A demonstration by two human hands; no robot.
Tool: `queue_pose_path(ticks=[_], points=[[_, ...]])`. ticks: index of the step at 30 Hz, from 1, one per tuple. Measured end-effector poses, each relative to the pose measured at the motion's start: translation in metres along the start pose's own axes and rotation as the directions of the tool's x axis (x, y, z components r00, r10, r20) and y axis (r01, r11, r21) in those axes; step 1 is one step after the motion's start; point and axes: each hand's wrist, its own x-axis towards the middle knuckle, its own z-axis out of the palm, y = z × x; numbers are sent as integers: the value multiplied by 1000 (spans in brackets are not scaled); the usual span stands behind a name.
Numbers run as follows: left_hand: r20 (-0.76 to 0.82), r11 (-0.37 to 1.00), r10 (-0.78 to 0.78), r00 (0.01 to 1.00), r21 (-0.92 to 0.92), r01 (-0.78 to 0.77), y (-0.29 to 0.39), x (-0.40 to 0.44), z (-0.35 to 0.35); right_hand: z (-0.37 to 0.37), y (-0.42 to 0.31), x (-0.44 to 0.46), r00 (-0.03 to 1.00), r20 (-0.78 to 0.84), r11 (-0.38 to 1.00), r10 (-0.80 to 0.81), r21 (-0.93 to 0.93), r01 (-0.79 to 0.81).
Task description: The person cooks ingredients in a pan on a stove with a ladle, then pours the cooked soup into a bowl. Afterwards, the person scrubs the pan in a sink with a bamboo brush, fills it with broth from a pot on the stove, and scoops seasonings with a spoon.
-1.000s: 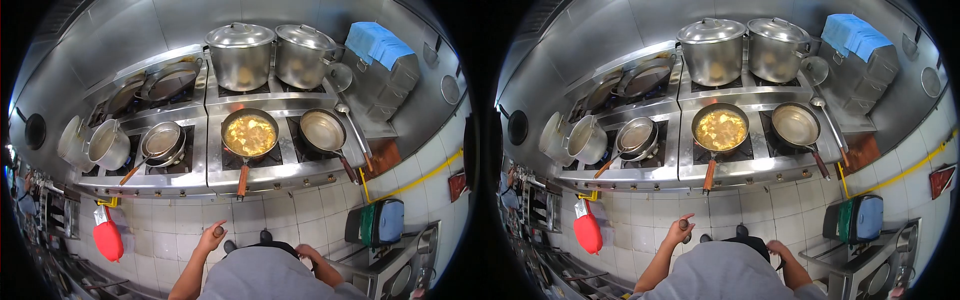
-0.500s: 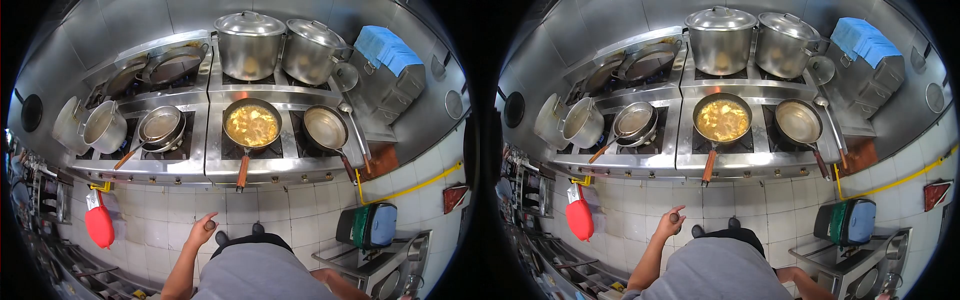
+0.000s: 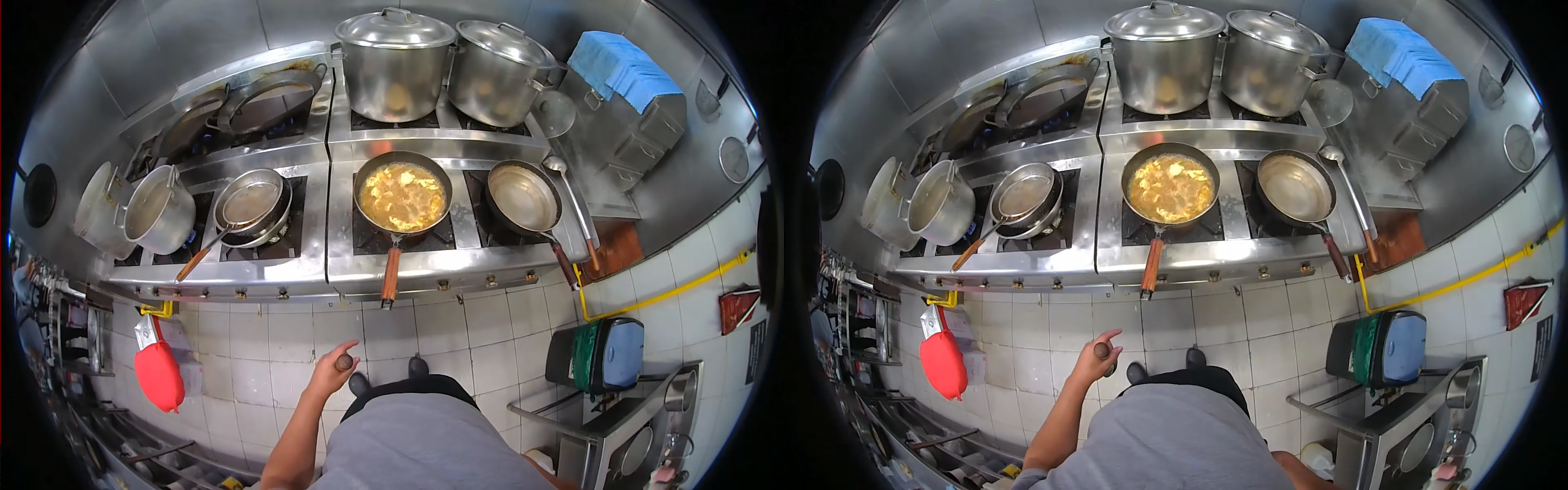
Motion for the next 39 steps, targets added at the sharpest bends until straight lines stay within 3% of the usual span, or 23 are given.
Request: queue_pose_path(ticks=[4,6,9,14,19,20,21,22,23,24,27,28,30,32,34,35,36,38,39], points=[[-3,1000,19,1000,14,-19,-4,1,-5,2,0,4,1000,11,1000,13,7,-14],[59,997,-74,995,43,72,0,1,-10,4,1,5,1000,15,1000,17,10,-17],[-10,1000,16,1000,-3,-16,-2,-1,-10,5,3,6,999,22,1000,24,18,-24],[-2,1000,-20,1000,9,20,-3,-4,-14,9,12,9,997,64,999,31,33,-34],[-2,999,-31,1000,-9,31,0,-2,-15,-5,73,44,966,257,995,1,92,-26],[12,999,-49,999,5,49,0,-2,-14,-36,57,37,984,130,882,-123,469,49],[25,998,-67,997,19,67,0,0,-12,-49,87,84,941,320,957,-107,291,10],[26,998,-63,998,20,63,-3,2,-8,-73,76,102,803,136,814,-580,119,568],[3,1000,24,1000,-1,-24,-7,4,-3,-92,32,104,999,33,971,38,234,-45],[-20,994,112,994,-18,-112,-9,5,1,-105,31,131,989,-112,950,100,305,-62],[-6,991,135,991,-24,-135,-3,8,6,-127,48,207,918,-353,826,178,561,56],[-21,990,136,990,-23,-137,-3,7,9,-128,58,227,920,-354,833,166,550,61],[-28,990,138,990,-15,-139,-4,5,11,-106,84,259,812,-487,818,320,574,22],[-79,983,184,980,3,-185,5,1,7,-82,106,269,911,-318,860,261,506,-70],[-14,1000,-5,1000,-15,4,14,-7,4,-53,116,255,950,-144,849,277,500,-172],[-18,1000,0,1000,-6,0,8,-9,4,-33,165,265,993,-119,984,8,179,13],[-30,1000,0,1000,-3,0,5,-13,6,-19,213,276,971,-6,961,-240,-143,237],[-50,1000,-10,999,6,10,1,-20,6,-1,226,253,963,77,752,-257,-610,249],[-62,1000,24,998,14,-23,-7,-22,8,45,334,307,920,213,765,-328,-511,391]])
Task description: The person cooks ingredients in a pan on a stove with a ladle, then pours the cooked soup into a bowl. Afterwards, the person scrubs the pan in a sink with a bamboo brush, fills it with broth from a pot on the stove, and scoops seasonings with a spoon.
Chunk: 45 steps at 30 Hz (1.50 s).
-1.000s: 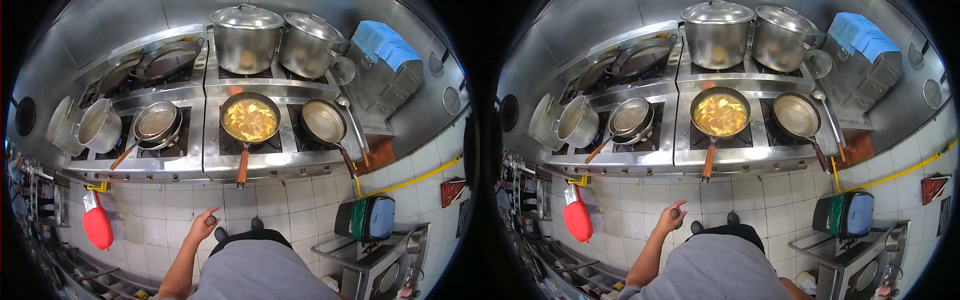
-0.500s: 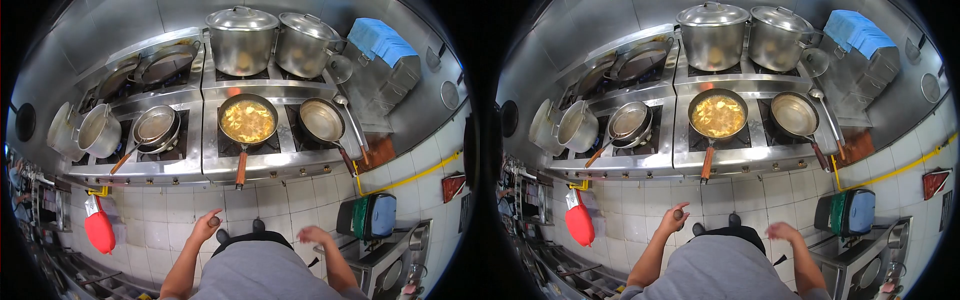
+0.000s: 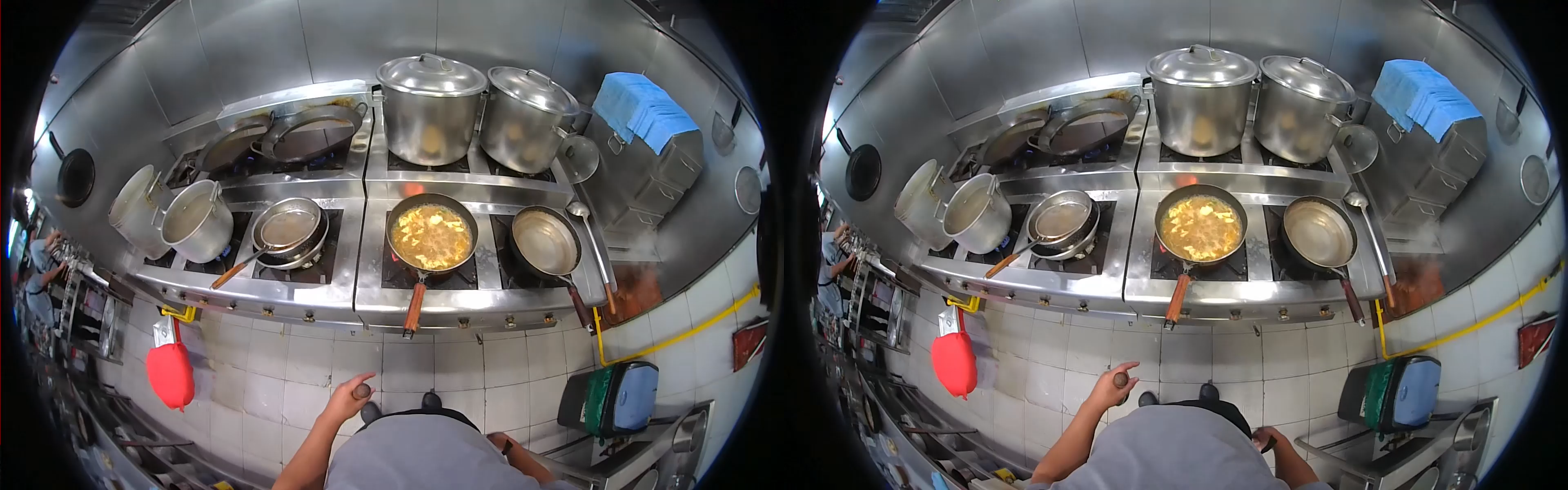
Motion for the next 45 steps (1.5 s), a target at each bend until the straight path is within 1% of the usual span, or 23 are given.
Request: queue_pose_path(ticks=[1,2,3,4,5,7,8,9,11,13,15,17,20,22,27,29,32,34,38,41,42,43,45], points=[[2,1000,6,1000,8,-6,-1,-3,-1,22,7,2,987,73,985,-141,111,133],[-2,1000,0,1000,3,0,-2,-6,-1,19,6,-11,973,202,916,109,361,-178],[-4,1000,-5,1000,-5,5,-4,-8,0,10,-2,-25,869,325,617,373,613,-494],[-18,1000,9,1000,-7,-9,-5,-10,2,1,-8,-44,701,411,256,583,726,-638],[-7,1000,16,1000,-6,-16,-5,-11,3,-17,-8,-42,700,409,246,585,733,-634],[33,999,-47,998,-10,47,-2,-13,5,-43,-2,-37,827,186,579,531,632,-515],[39,999,-43,998,-9,43,-1,-12,6,-65,-7,-35,928,-44,874,370,355,-332],[60,998,-60,996,-6,61,1,-11,8,-90,-17,-29,974,-192,992,117,-19,-123],[85,997,-74,994,-3,74,4,-7,14,-145,-47,2,869,-120,754,479,562,-339],[131,1000,-17,991,13,16,4,1,22,-218,-115,32,715,-99,403,692,875,-269],[158,998,47,986,26,-51,-15,10,38,-261,-142,74,810,-194,538,553,826,-170],[175,993,103,979,35,-111,-29,23,53,-335,-234,80,896,-69,405,438,905,-128],[436,990,65,898,87,-113,-19,41,70,-396,-331,71,968,45,459,247,874,-158],[531,976,83,843,126,-176,-39,54,94,-404,-345,80,965,152,809,215,525,-263],[781,878,-3,624,301,-372,-17,59,110,-386,-347,96,879,370,950,300,-35,-310],[749,885,5,663,306,-351,-14,54,106,-358,-337,103,983,150,993,107,42,-114],[681,899,16,733,311,-309,-21,44,93,-299,-280,136,967,134,975,218,14,-221],[278,946,236,931,153,-286,-53,15,71,-264,-242,136,984,75,982,164,83,-170],[222,964,-230,947,-82,254,-152,-55,13,-253,-225,91,920,36,900,390,195,-389],[-29,675,-713,701,-300,674,-267,-136,-1,-259,-213,67,765,238,707,598,294,-644],[-235,685,-624,745,293,667,-340,-175,5,-250,-196,66,731,198,686,652,257,-681],[-215,638,-726,653,142,757,-339,-196,-3,-242,-182,62,691,156,657,705,222,-720],[68,371,-875,478,-539,756,-301,-204,-11,-239,-166,49,683,94,665,725,164,-728]])
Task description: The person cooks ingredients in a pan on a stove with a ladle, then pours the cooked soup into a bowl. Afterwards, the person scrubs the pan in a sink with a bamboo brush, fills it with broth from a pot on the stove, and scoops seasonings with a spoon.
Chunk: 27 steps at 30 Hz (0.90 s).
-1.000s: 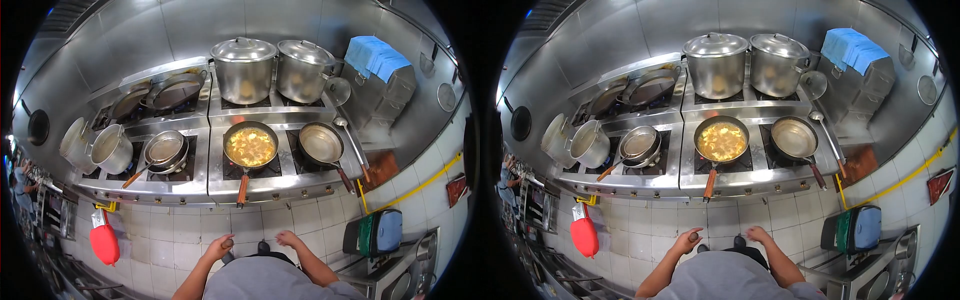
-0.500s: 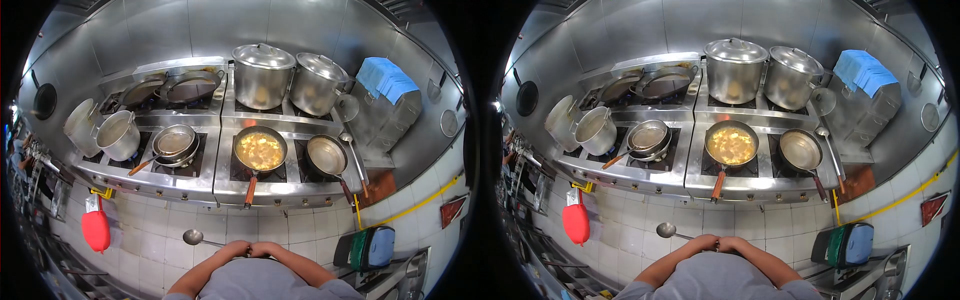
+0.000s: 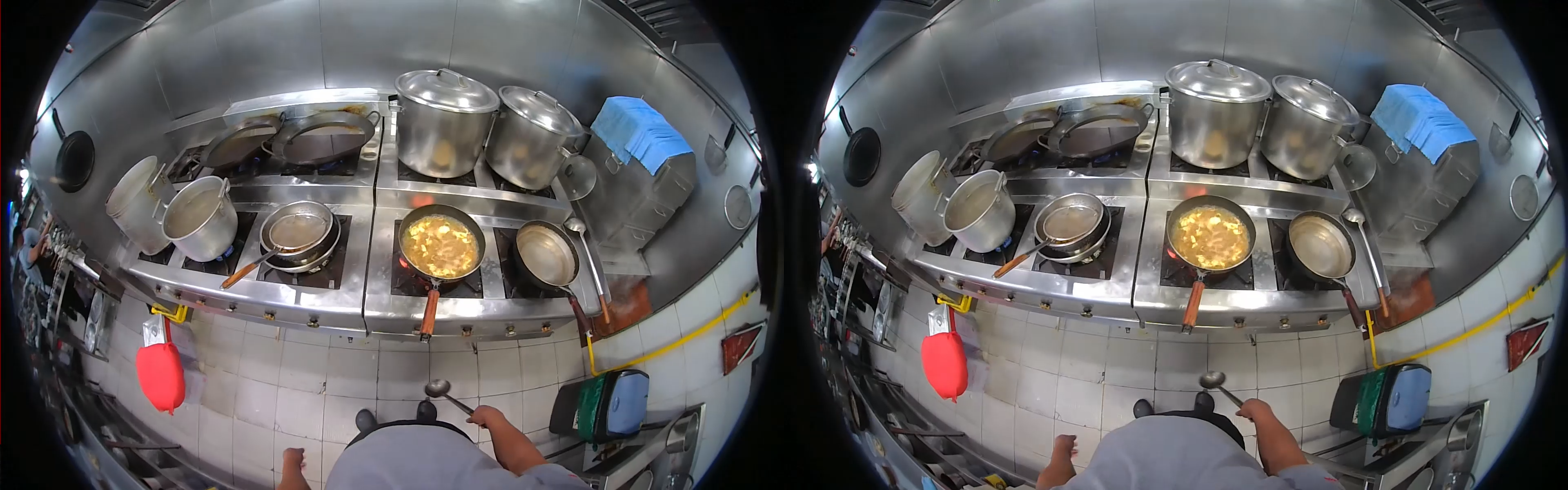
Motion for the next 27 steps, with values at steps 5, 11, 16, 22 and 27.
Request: queue_pose_path(ticks=[5,11,16,22,27], points=[[128,995,15,992,96,-28,14,-6,32,6,17,-29,982,51,973,183,131,-188],[287,942,25,958,314,-118,32,46,72,42,3,-30,987,113,942,118,303,-148],[320,906,101,942,362,-220,86,58,97,45,-37,-42,954,291,831,65,514,-214],[348,898,112,931,365,-244,114,53,110,52,-26,-35,961,240,876,-138,482,6],[365,838,53,930,490,-240,91,14,137,34,24,-74,994,-61,903,-94,415,111]])
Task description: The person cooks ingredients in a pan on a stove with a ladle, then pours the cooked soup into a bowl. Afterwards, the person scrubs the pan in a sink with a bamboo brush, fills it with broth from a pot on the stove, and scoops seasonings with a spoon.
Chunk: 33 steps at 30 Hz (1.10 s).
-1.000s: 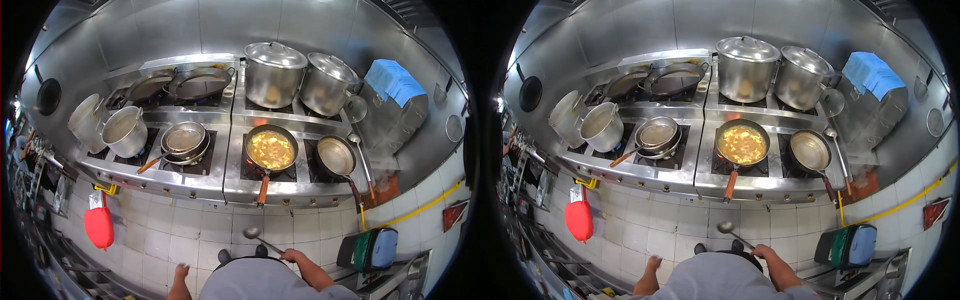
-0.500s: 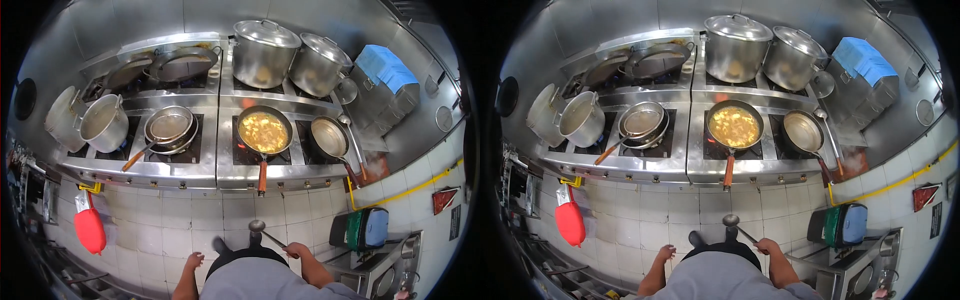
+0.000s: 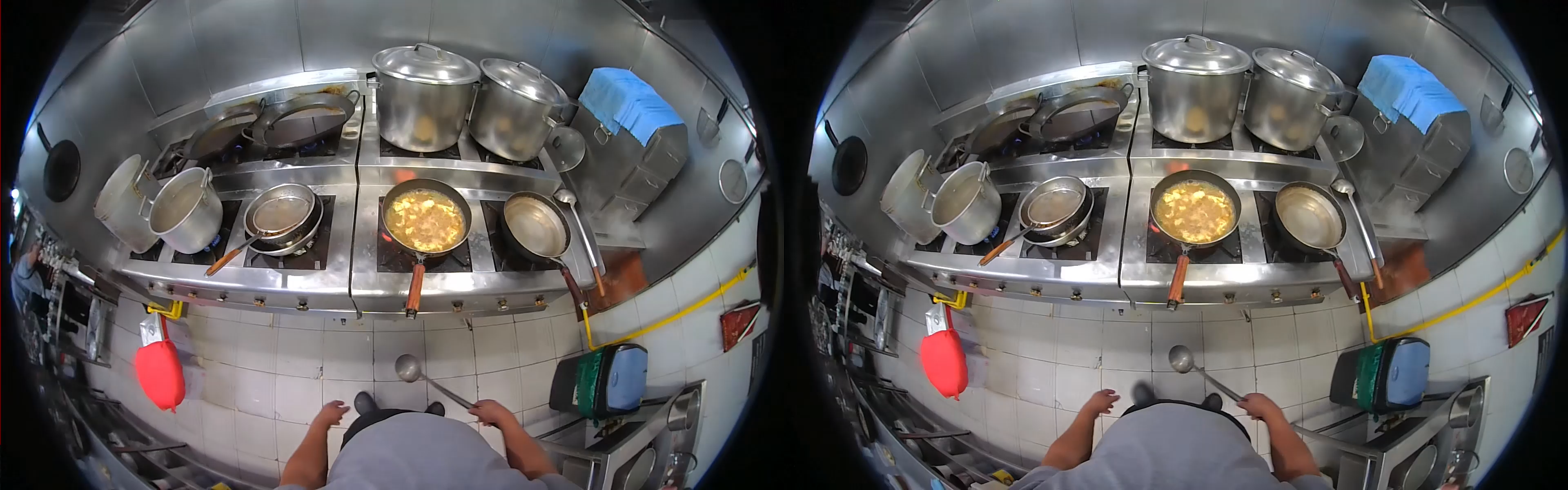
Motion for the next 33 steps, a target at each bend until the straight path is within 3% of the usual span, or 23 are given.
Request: queue_pose_path(ticks=[1,3,4,6,7,9,10,11,12,13,14,15,17,21,23,25,27,29,31,33], points=[[130,934,293,947,174,-313,-51,38,10,-5,21,-11,999,-38,989,-18,149,24],[322,860,264,909,348,-373,-14,-1,34,-14,60,-28,996,-34,966,-83,241,89],[322,859,264,909,350,-374,3,-12,47,-19,78,-47,999,-43,975,-7,222,17],[193,940,-105,975,340,34,40,-26,69,-30,95,-72,996,-58,977,73,203,-60],[197,939,-103,975,343,30,59,-22,69,-32,103,-76,994,-27,958,106,271,-95],[378,992,-121,918,9,127,76,2,67,-31,125,-79,989,11,931,147,337,-142],[383,982,157,911,-157,-103,75,48,70,-29,132,-76,987,-40,933,157,333,-134],[340,894,419,842,-315,-318,99,51,74,-26,142,-73,982,-88,935,166,330,-129],[118,780,199,973,-620,-84,133,60,83,-24,153,-72,981,-80,932,174,335,-138],[-26,672,260,965,-713,-200,153,86,89,-22,162,-74,970,-72,928,232,316,-199],[-99,529,221,970,-824,-204,177,105,95,-19,172,-76,954,-63,919,293,296,-262],[-94,465,279,956,-858,-220,201,127,96,-15,184,-83,950,-51,913,308,298,-279],[-154,291,229,961,-931,-219,248,139,109,-5,208,-107,925,-49,895,376,279,-349],[-96,45,3,995,-994,-96,310,165,124,25,265,-161,874,-29,803,485,411,-432],[-91,25,21,996,-996,-91,320,181,128,44,289,-178,868,-9,800,496,393,-453],[-92,10,43,995,-996,-92,315,200,126,61,293,-199,772,96,571,629,616,-542],[-105,70,132,986,-991,-115,310,217,125,86,316,-210,784,150,551,602,632,-544],[-116,83,122,986,-988,-127,312,217,126,104,325,-216,738,184,425,649,718,-552],[-178,49,35,983,-982,-180,315,216,127,114,329,-221,724,207,405,658,713,-572],[-193,10,89,977,-981,-195,310,232,124,117,327,-228,714,187,370,675,751,-547]])
